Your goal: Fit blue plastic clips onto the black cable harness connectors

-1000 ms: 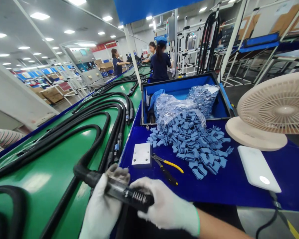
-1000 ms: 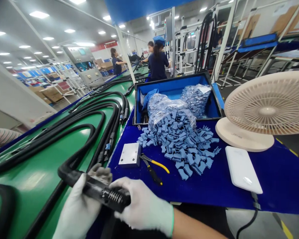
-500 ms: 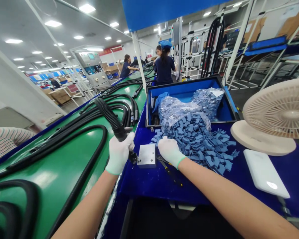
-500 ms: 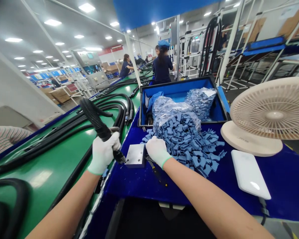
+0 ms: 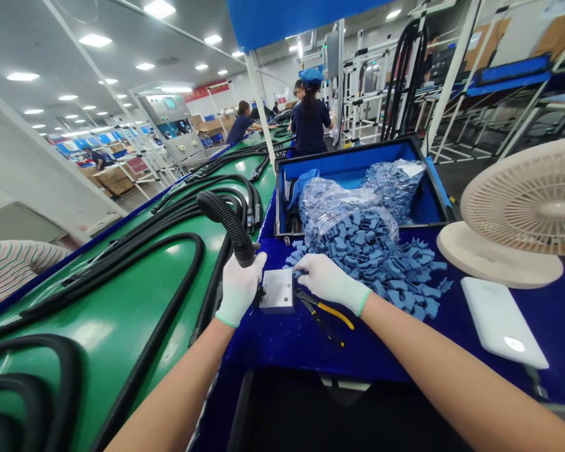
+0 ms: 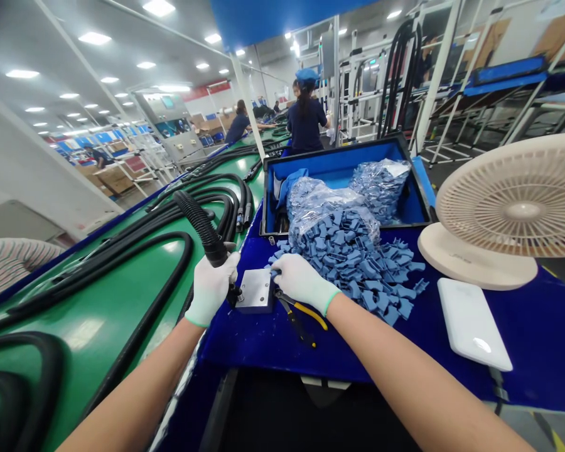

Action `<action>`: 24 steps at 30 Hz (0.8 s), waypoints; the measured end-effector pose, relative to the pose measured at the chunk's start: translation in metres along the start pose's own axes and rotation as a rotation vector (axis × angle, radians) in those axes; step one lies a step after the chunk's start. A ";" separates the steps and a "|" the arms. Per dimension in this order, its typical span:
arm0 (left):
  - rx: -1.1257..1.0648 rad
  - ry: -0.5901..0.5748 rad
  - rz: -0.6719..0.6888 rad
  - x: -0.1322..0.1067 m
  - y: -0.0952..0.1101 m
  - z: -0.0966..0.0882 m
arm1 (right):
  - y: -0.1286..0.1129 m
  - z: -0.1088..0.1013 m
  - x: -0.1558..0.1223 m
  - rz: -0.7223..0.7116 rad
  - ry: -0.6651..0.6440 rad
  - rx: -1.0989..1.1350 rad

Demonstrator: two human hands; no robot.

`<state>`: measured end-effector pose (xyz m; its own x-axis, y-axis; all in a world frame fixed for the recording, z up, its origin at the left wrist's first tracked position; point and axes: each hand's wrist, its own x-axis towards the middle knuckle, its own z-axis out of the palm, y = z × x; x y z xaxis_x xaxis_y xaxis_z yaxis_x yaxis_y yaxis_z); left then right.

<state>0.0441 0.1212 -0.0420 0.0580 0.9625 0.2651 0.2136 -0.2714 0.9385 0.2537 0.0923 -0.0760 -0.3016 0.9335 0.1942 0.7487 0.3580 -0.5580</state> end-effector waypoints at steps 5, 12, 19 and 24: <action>0.047 -0.067 0.041 0.007 0.001 -0.009 | -0.038 0.002 0.011 -0.106 0.017 0.255; 0.054 -0.079 0.039 0.010 -0.007 -0.014 | -0.044 0.035 0.037 -0.034 -0.040 0.413; 0.012 -0.111 0.016 0.010 0.004 -0.006 | -0.033 0.036 0.042 0.022 -0.118 0.429; 0.059 0.096 -0.043 -0.006 0.005 -0.071 | -0.033 0.029 0.036 -0.008 -0.125 0.425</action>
<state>-0.0250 0.1138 -0.0235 -0.0451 0.9678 0.2477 0.2708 -0.2269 0.9355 0.2009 0.1137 -0.0732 -0.3956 0.9112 0.1154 0.4443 0.2998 -0.8442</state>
